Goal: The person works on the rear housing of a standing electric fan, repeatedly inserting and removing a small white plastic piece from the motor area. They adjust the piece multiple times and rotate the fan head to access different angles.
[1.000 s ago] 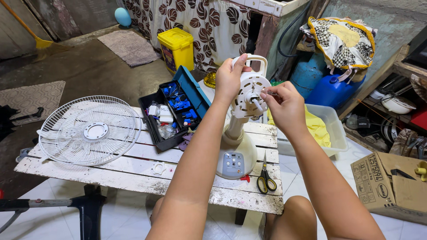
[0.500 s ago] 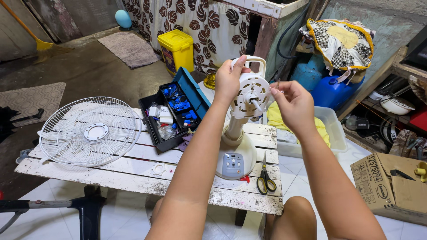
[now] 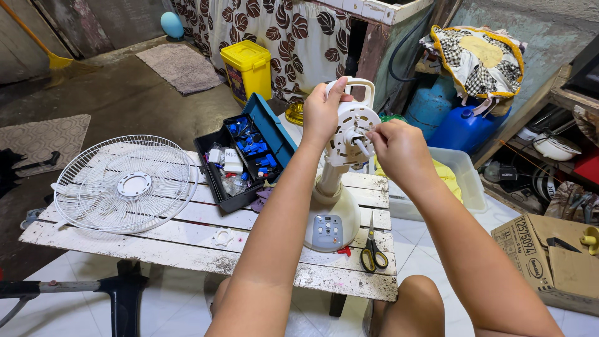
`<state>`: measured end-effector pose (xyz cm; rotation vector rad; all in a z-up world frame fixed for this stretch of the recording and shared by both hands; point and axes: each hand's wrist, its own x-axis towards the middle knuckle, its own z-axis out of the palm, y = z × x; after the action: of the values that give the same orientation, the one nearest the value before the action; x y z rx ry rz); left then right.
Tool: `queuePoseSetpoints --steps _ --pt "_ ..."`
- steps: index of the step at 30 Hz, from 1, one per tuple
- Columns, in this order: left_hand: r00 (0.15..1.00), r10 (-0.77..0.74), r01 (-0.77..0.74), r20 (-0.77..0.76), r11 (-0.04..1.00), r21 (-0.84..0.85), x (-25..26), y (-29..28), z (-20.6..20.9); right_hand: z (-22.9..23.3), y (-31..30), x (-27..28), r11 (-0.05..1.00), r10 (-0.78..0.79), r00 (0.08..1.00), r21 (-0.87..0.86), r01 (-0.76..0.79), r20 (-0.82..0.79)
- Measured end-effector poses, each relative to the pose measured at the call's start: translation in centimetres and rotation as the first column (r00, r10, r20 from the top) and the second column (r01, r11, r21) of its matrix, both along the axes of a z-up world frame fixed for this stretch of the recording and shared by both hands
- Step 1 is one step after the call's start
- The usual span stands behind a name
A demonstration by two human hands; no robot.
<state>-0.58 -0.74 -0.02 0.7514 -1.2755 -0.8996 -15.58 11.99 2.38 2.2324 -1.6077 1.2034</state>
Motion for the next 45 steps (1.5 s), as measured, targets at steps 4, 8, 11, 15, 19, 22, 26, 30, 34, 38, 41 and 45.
queuePoseSetpoints --steps 4,8,11,15,19,22,26,30,34,38,41,45 --pt "0.999 -0.021 0.021 -0.025 1.000 -0.004 -0.1 -0.1 -0.1 0.0 0.4 0.6 0.999 -0.020 1.000 -0.048 0.019 -0.017" --pt "1.000 -0.022 0.022 -0.018 1.000 -0.001 -0.1 -0.1 -0.1 -0.2 0.9 1.4 0.990 -0.120 0.987 -0.089 0.110 -0.108" --pt "0.999 -0.036 0.036 -0.038 0.999 -0.001 -0.1 -0.1 -0.2 -0.2 1.3 1.7 0.972 -0.149 0.939 -0.218 0.083 -0.309" --pt "0.999 -0.021 0.021 -0.036 1.000 0.008 -0.4 -0.2 -0.1 0.3 0.7 2.2 0.955 -0.226 0.763 -0.293 0.051 -0.605" --pt "1.000 0.024 -0.025 -0.014 1.000 -0.015 -0.4 -0.4 -0.2 0.4 -0.9 2.3 0.979 -0.200 0.887 -0.117 0.166 -0.416" --pt "0.999 0.026 -0.027 -0.041 1.000 -0.017 -0.4 -0.4 -0.3 0.1 -1.9 1.5 0.991 -0.136 0.990 0.014 0.137 -0.019" --pt "0.996 0.076 -0.077 -0.039 0.996 -0.034 -0.7 -0.8 -0.3 -0.6 -3.3 0.4 0.903 -0.213 0.682 0.408 -0.136 0.700" --pt "0.993 0.111 -0.112 0.045 0.993 0.021 -0.5 -1.9 0.0 -0.2 -4.4 0.1 0.813 -0.340 0.478 0.508 -0.284 0.810" --pt "0.997 0.055 -0.058 0.048 0.996 0.074 0.3 -3.3 0.4 1.6 -4.1 0.8 0.899 -0.222 0.852 0.438 -0.010 0.475" --pt "1.000 -0.011 0.011 0.005 0.996 0.091 0.8 -4.3 0.2 2.5 -3.0 1.7 0.948 -0.196 0.977 0.270 0.166 0.088" --pt "1.000 -0.027 0.028 -0.013 0.997 0.074 0.7 -4.7 -0.3 2.8 -2.9 1.9 0.978 -0.188 0.982 0.089 0.188 -0.013" --pt "0.998 -0.055 0.058 -0.040 0.996 0.074 0.5 -4.9 -1.1 2.8 -3.2 2.2 0.998 -0.061 0.996 0.026 0.059 0.064"
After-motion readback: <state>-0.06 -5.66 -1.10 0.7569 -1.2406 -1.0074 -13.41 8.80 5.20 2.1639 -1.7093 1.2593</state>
